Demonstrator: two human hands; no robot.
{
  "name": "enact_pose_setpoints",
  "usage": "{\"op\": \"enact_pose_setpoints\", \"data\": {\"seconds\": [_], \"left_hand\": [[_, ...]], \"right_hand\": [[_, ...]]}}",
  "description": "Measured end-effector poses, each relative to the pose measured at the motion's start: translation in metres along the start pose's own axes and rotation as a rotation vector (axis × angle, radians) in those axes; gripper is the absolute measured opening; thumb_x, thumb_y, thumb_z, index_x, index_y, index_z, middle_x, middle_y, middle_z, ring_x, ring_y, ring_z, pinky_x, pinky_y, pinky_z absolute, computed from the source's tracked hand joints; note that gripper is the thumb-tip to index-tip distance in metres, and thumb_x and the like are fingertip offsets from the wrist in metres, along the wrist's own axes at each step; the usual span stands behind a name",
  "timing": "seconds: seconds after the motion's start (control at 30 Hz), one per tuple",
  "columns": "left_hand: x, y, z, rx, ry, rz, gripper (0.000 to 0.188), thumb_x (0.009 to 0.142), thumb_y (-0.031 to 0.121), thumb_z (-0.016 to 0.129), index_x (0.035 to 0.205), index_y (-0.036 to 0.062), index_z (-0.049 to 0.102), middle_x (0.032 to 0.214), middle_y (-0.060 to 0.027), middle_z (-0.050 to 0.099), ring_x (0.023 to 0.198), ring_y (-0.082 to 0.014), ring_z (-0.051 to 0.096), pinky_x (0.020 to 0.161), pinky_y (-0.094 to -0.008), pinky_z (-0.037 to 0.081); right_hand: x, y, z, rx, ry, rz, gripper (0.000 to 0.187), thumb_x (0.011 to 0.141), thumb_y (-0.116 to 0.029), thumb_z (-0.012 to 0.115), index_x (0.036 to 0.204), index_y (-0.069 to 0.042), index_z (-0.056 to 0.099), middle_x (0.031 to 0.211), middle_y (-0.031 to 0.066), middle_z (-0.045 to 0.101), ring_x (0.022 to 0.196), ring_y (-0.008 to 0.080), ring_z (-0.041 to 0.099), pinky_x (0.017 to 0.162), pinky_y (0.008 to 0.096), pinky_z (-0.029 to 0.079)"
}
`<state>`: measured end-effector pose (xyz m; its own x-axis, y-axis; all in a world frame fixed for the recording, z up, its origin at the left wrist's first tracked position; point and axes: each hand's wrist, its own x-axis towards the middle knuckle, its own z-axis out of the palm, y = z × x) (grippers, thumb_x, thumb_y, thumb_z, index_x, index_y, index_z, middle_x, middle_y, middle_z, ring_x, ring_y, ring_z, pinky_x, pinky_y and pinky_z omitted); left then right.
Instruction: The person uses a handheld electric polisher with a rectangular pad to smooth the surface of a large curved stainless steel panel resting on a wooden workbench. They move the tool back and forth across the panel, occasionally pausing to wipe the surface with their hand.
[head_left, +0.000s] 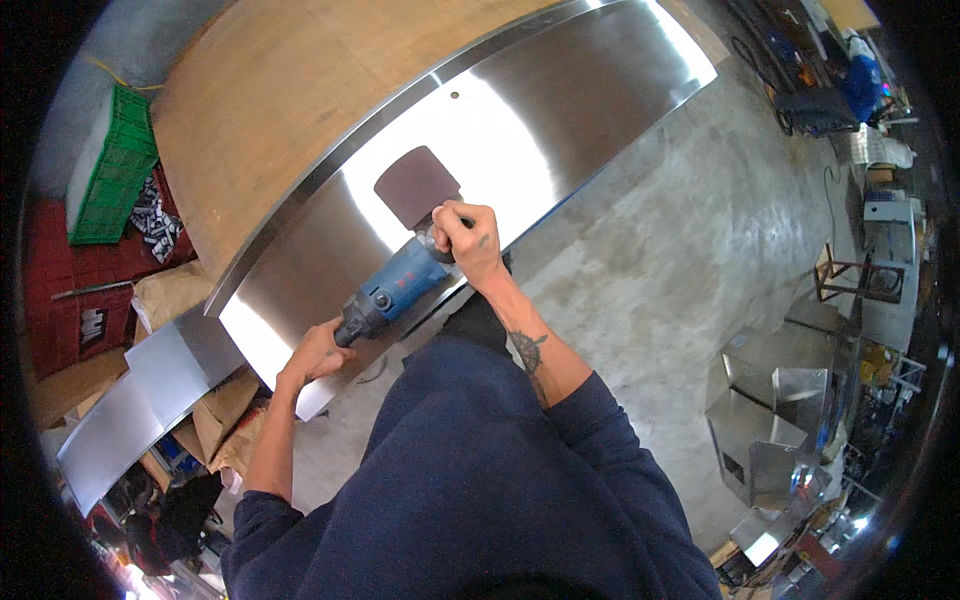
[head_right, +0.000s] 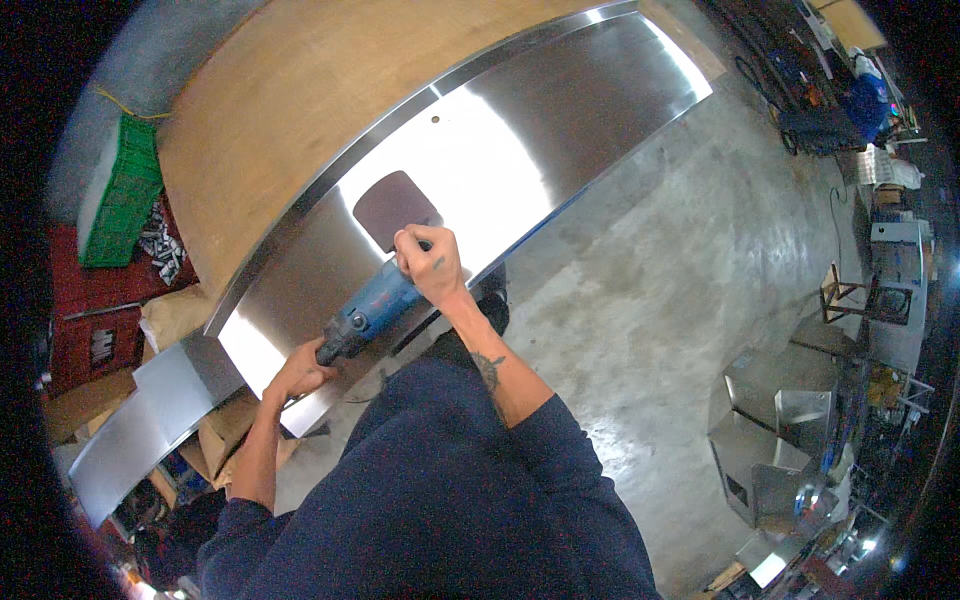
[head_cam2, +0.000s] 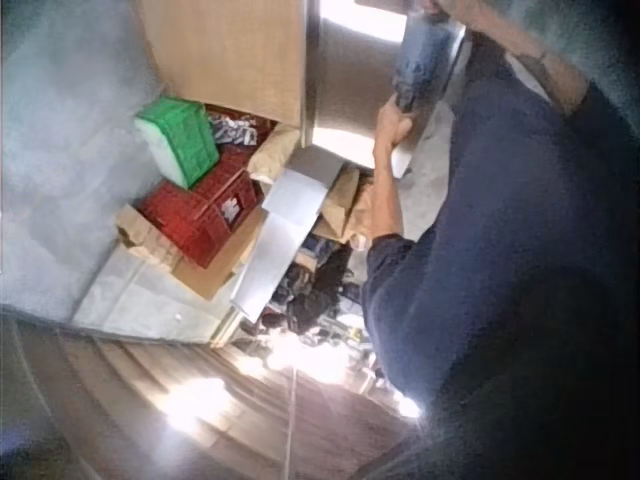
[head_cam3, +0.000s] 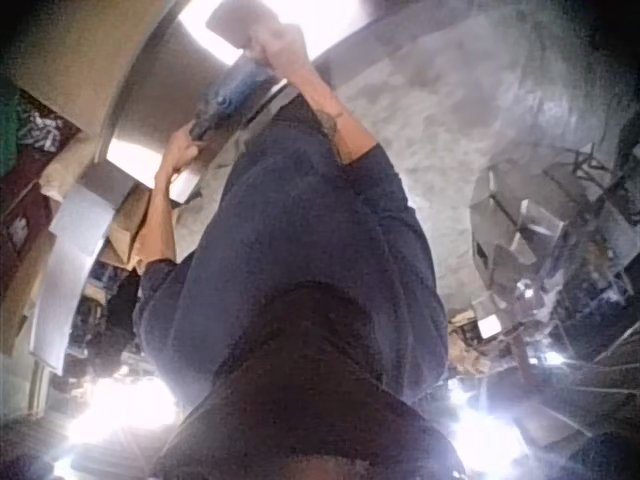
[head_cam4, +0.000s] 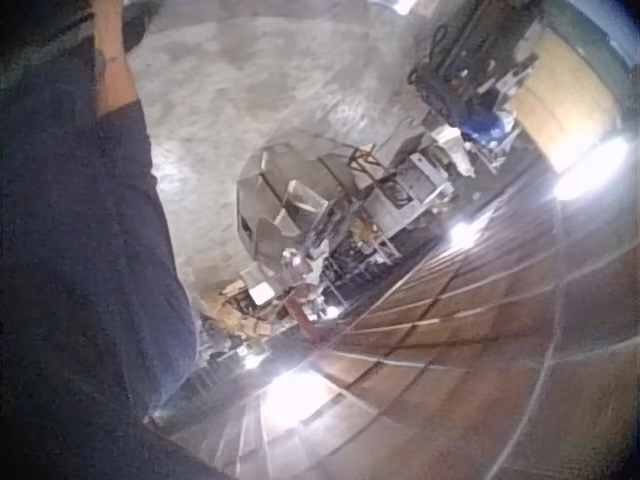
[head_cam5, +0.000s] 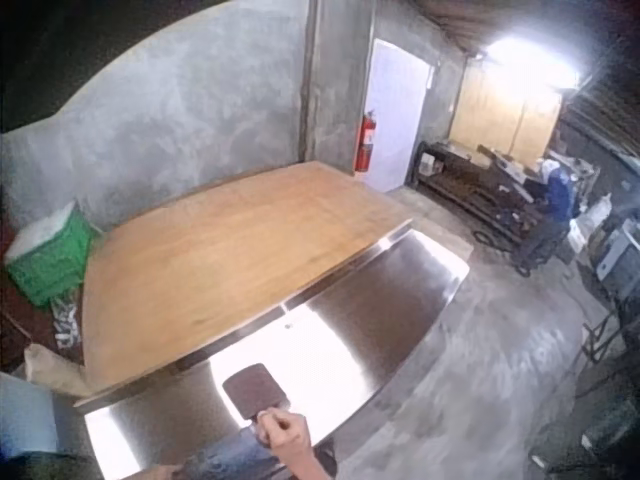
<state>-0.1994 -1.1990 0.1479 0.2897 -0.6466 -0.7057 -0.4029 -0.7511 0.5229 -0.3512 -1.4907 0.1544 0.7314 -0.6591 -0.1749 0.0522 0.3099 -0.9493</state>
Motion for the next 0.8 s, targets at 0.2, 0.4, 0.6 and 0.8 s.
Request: {"op": "enact_pose_setpoints", "data": {"seconds": [0.2, 0.4, 0.6, 0.8], "left_hand": [[0.027, 0.046, 0.008, -0.034, -0.008, -0.018, 0.048, 0.075, 0.016, 0.076, 0.118, -0.0013, 0.065, 0.093, -0.03, 0.07, 0.091, -0.0447, 0.071, 0.085, -0.0485, 0.052], [0.058, 0.088, 0.006, -0.055, -0.003, -0.011, 0.046, 0.074, 0.017, 0.076, 0.115, -0.0011, 0.065, 0.088, -0.03, 0.068, 0.087, -0.0447, 0.07, 0.082, -0.0487, 0.052], [0.091, 0.145, 0.001, -0.034, -0.017, -0.017, 0.048, 0.074, 0.015, 0.075, 0.118, -0.0019, 0.064, 0.086, -0.029, 0.068, 0.084, -0.0441, 0.069, 0.083, -0.0467, 0.052], [0.124, 0.202, 0.001, -0.048, -0.052, -0.027, 0.048, 0.076, 0.014, 0.075, 0.12, -0.0006, 0.064, 0.089, -0.0293, 0.069, 0.088, -0.0447, 0.071, 0.084, -0.0486, 0.052]], "right_hand": [[0.023, -0.022, -0.05, -0.052, -0.037, 0.004, 0.039, 0.098, -0.012, 0.055, 0.061, 0.001, 0.052, 0.059, 0.0048, 0.054, 0.057, 0.0112, 0.048, 0.055, 0.0298, 0.037], [0.054, -0.041, -0.09, -0.084, -0.017, 0.06, 0.038, 0.097, -0.011, 0.055, 0.061, 0.001, 0.053, 0.06, 0.0053, 0.056, 0.056, 0.0108, 0.048, 0.054, 0.0295, 0.037], [0.082, -0.057, -0.133, -0.056, 0.0, 0.025, 0.04, 0.097, -0.016, 0.057, 0.061, 0.001, 0.055, 0.057, 0.0047, 0.056, 0.054, 0.0112, 0.05, 0.053, 0.0305, 0.039], [0.107, -0.077, -0.185, -0.042, 0.028, 0.039, 0.04, 0.098, -0.015, 0.057, 0.062, 0.001, 0.053, 0.058, 0.0055, 0.056, 0.054, 0.0121, 0.051, 0.053, 0.0305, 0.039]]}}
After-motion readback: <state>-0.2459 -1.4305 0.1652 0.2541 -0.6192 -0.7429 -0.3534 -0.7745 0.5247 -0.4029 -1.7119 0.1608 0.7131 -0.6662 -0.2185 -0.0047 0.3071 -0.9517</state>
